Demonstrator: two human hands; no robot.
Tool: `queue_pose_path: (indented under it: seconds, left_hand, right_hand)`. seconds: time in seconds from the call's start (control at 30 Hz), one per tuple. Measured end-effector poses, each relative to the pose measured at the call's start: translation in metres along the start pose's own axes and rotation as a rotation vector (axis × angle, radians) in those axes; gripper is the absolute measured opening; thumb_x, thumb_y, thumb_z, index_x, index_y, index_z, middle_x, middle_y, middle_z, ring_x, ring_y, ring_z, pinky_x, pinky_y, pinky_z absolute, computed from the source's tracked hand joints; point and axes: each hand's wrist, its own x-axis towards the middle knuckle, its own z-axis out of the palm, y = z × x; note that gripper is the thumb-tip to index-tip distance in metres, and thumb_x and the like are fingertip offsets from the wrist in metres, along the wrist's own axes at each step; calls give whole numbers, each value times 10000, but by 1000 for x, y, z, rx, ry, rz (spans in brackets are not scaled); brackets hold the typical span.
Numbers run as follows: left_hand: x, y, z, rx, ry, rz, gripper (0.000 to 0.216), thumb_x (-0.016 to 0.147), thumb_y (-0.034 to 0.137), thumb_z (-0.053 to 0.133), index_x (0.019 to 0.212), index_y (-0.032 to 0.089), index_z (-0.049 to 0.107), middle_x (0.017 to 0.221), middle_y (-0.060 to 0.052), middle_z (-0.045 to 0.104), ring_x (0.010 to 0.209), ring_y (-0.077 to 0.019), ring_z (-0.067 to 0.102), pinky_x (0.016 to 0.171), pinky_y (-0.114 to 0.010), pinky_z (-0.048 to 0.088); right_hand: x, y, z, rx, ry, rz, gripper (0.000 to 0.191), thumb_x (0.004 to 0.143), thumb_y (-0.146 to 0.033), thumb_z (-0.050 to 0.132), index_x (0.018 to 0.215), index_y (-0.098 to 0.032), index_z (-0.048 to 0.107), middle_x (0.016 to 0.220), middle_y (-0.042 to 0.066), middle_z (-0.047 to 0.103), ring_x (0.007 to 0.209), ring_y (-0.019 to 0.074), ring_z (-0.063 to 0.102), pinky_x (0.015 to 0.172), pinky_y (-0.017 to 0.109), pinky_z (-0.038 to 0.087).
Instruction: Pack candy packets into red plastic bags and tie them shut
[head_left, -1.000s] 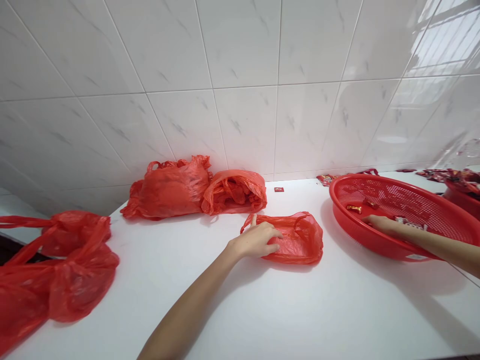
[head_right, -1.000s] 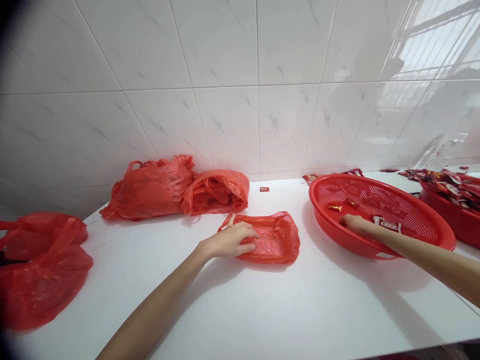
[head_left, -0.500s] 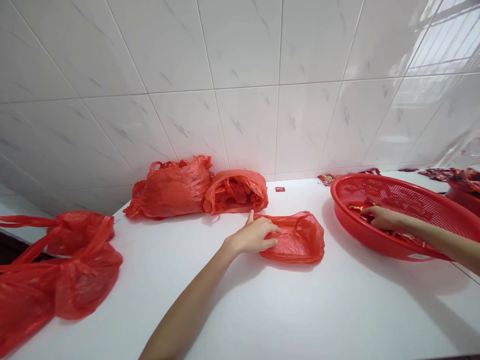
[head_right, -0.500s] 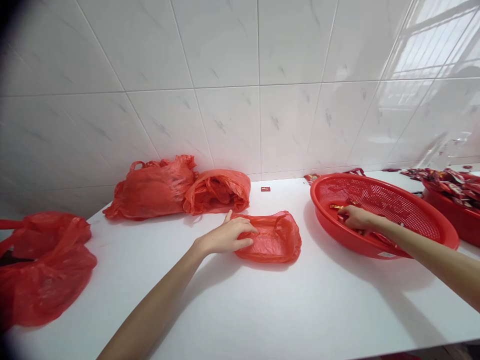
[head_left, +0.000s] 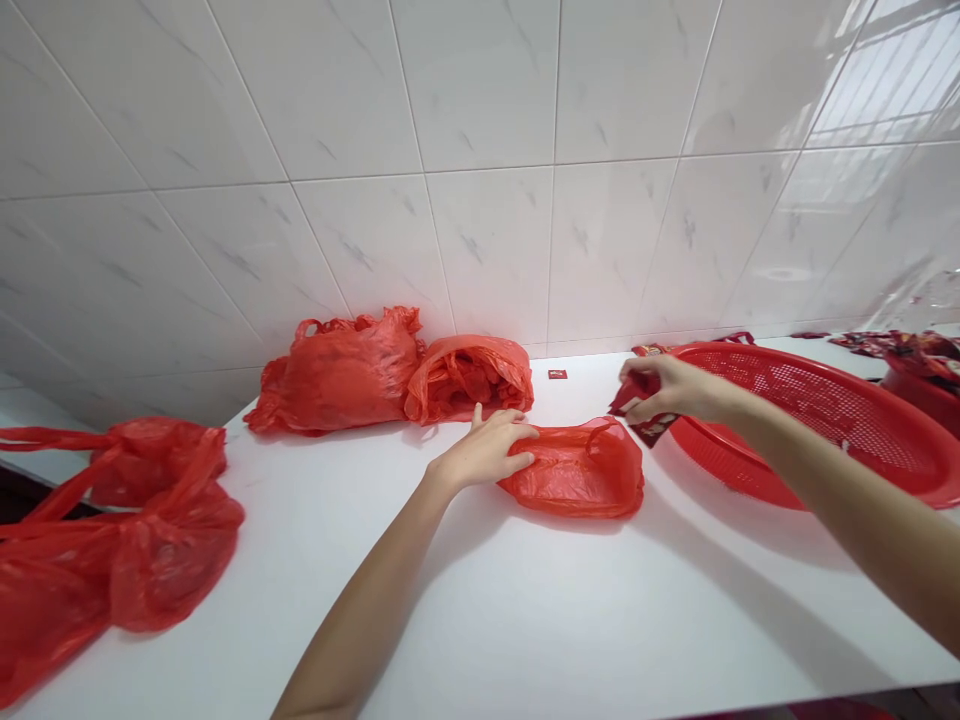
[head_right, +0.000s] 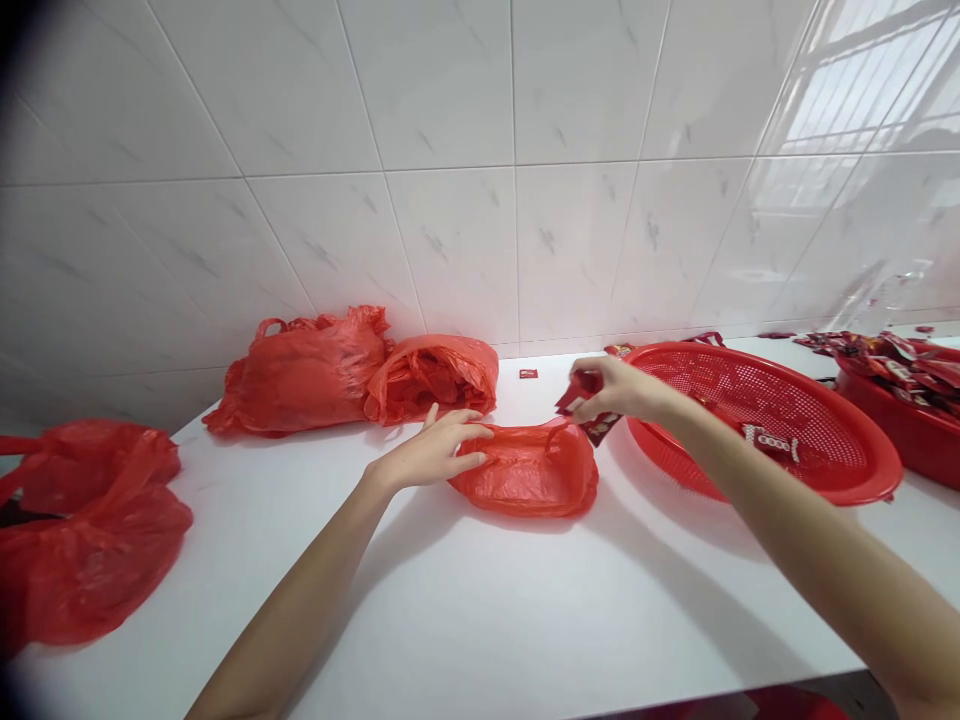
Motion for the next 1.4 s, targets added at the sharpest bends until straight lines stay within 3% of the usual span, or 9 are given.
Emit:
queue_pose_path:
  seconds: [0.17,0.4,0.57,0.7,0.87,1.03,1.13,1.27,1.4]
  left_hand:
    - [-3,-5,-1,51,-66,-91,457,933,344,497,1362,238,613,1455,-158,538,1473,-348,342,1202,-690,29]
    - [-3,-10,-2,76,-98,-139,531,911,329,492,1439,341,542,1498,-89,534,1501,-340,301,1205,-675,100]
    - [0,-14,0,99,-142,-192,477,895,378,519,1357,299,610,1483,-106,528,1417,-343,429,1186,-559,283]
    - [2,-16,1,92,-162,-226,469,841,371,577,1299,291,638,1311,-98,619,1209,-321,598,966,-391,509]
    - [4,-16,1,100,-134,-139,369,713,222,622,1070,255,709,1071,-68,662,1053,-300,639,783,-321,531]
    - [5,-18,3,108,-138,-109,345,738,246,616,1075,232,690,1035,-76,646,1033,-289,638,772,-319,519]
    - [6,-16,4,107,-127,-115,321,782,304,610,1083,221,684,1055,-92,649,1042,-301,633,807,-344,518]
    - [7,-12,6,85,-141,-141,295,765,285,632,1049,223,681,1092,-93,657,1074,-309,627,829,-351,519]
    - [7,-11,7,82,-168,-124,333,718,195,628,1045,220,682,1082,-87,642,1072,-300,627,804,-333,519]
  right_hand:
    - [26,6,56,-134,-198,-9,283,532,-225,786,725,-196,581,632,-48,595,637,147,557,563,252,430]
    - [34,11,92,-91,-257,-120,239,730,-401,719,733,-180,626,685,0,631,633,148,574,586,269,442]
    - [31,10,100,-250,-220,-159,243,799,-425,693,817,-182,693,814,30,690,748,173,610,663,273,461]
    - [26,19,95,-348,-202,-95,230,789,-309,701,985,-195,742,1004,71,722,890,224,649,736,296,487]
    - [12,30,85,-431,-215,-44,441,744,-222,720,1184,-212,696,1211,105,687,1074,273,639,815,312,497]
    - [-9,31,94,-628,-195,-134,198,750,-313,742,887,-181,690,1058,115,664,1027,291,612,789,333,488]
    - [-17,31,110,-769,-196,-138,248,738,-380,781,729,-178,636,1067,143,648,1107,346,579,934,423,462]
    - [-18,34,123,-817,-211,-154,260,735,-266,761,617,-189,542,1063,145,645,1222,370,530,1025,449,414]
    - [-10,35,121,-728,-165,-249,239,763,-169,706,612,-195,522,966,96,655,1173,309,571,946,367,450]
